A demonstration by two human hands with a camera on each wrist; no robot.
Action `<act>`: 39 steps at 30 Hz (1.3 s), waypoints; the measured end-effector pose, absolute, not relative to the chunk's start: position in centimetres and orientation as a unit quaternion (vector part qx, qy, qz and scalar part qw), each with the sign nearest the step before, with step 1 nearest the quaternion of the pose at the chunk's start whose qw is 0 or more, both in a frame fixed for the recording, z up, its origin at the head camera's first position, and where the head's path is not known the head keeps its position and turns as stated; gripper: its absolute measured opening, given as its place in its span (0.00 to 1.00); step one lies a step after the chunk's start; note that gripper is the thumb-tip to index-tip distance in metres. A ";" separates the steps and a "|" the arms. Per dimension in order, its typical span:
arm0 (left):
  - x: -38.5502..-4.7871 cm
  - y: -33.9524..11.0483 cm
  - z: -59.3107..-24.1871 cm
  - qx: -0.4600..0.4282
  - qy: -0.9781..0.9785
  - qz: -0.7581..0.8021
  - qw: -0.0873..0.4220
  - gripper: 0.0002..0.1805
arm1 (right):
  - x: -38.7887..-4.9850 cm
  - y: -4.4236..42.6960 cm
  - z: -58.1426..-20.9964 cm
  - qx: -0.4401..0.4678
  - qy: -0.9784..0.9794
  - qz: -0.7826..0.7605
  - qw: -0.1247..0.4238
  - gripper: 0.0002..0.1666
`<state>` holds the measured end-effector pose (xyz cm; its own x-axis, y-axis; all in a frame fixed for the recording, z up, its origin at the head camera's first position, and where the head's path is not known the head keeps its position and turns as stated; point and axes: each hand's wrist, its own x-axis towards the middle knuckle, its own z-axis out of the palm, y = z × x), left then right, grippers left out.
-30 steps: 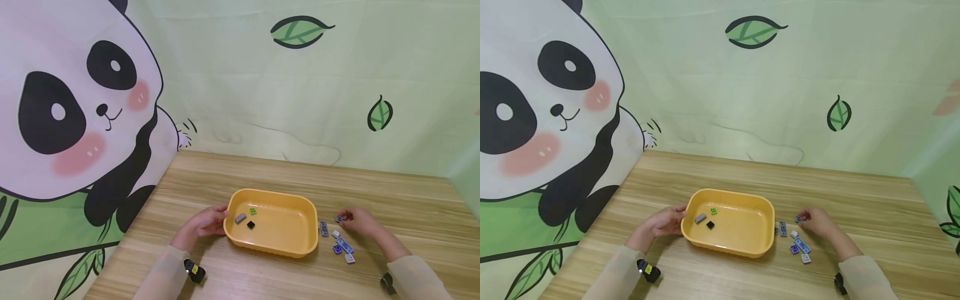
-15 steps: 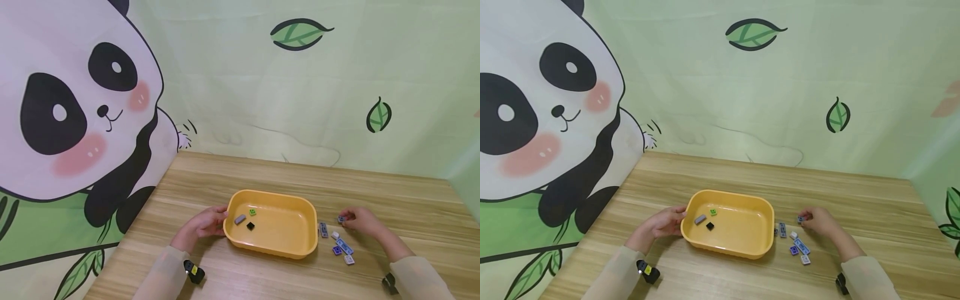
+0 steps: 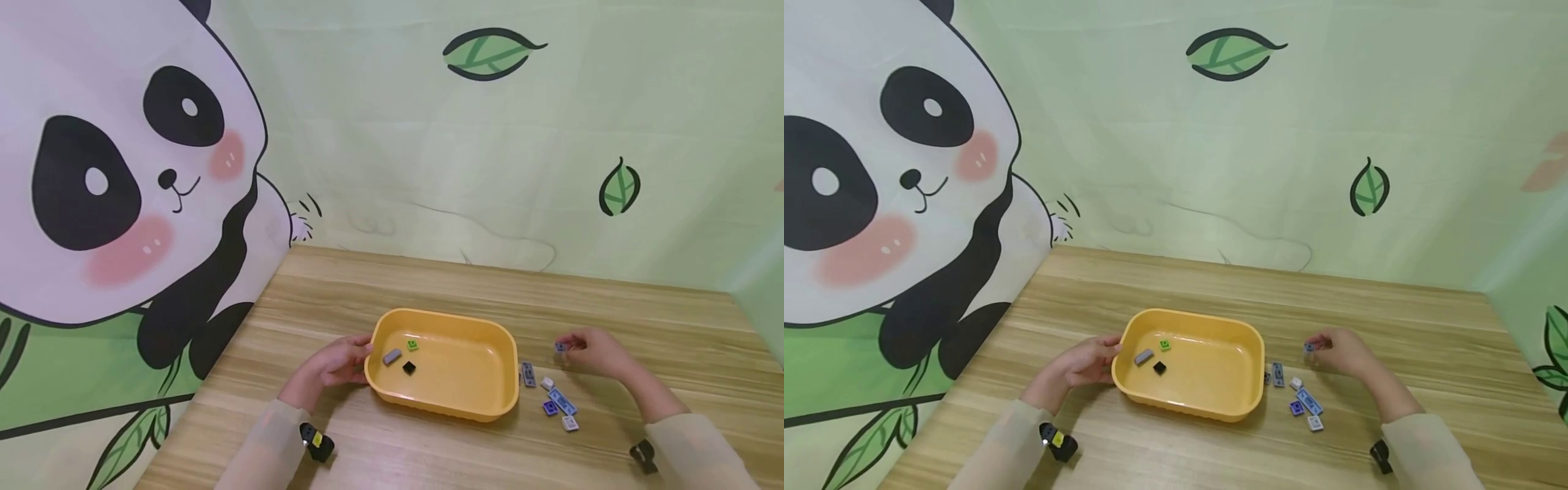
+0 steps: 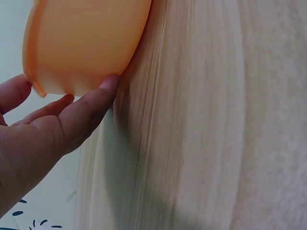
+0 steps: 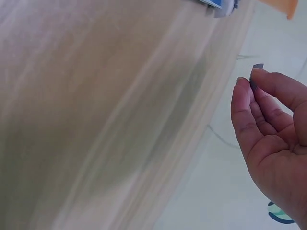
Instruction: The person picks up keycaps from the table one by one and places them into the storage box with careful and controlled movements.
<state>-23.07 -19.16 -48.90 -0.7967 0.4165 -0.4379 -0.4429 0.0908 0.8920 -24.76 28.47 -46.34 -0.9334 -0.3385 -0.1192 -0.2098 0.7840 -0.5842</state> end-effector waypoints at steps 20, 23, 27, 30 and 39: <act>-23.1 -19.2 -49.3 -0.009 0.666 0.676 0.317 0.32 | -25.2 28.2 -42.2 -0.174 0.932 -0.298 0.111 0.20; -23.0 -19.2 -49.2 -0.007 0.664 0.677 0.316 0.32 | -25.3 28.0 -41.6 -0.169 0.933 -0.295 0.115 0.20; -23.0 -19.1 -49.0 -0.006 0.662 0.679 0.317 0.32 | -25.5 27.6 -41.0 -0.176 0.936 -0.285 0.110 0.20; -23.0 -19.1 -48.9 -0.004 0.663 0.678 0.317 0.32 | -25.7 27.3 -40.7 -0.186 0.936 -0.279 0.105 0.19; -23.0 -19.2 -48.9 -0.003 0.666 0.676 0.317 0.32 | -26.3 25.6 -39.5 -0.209 0.934 -0.266 0.113 0.18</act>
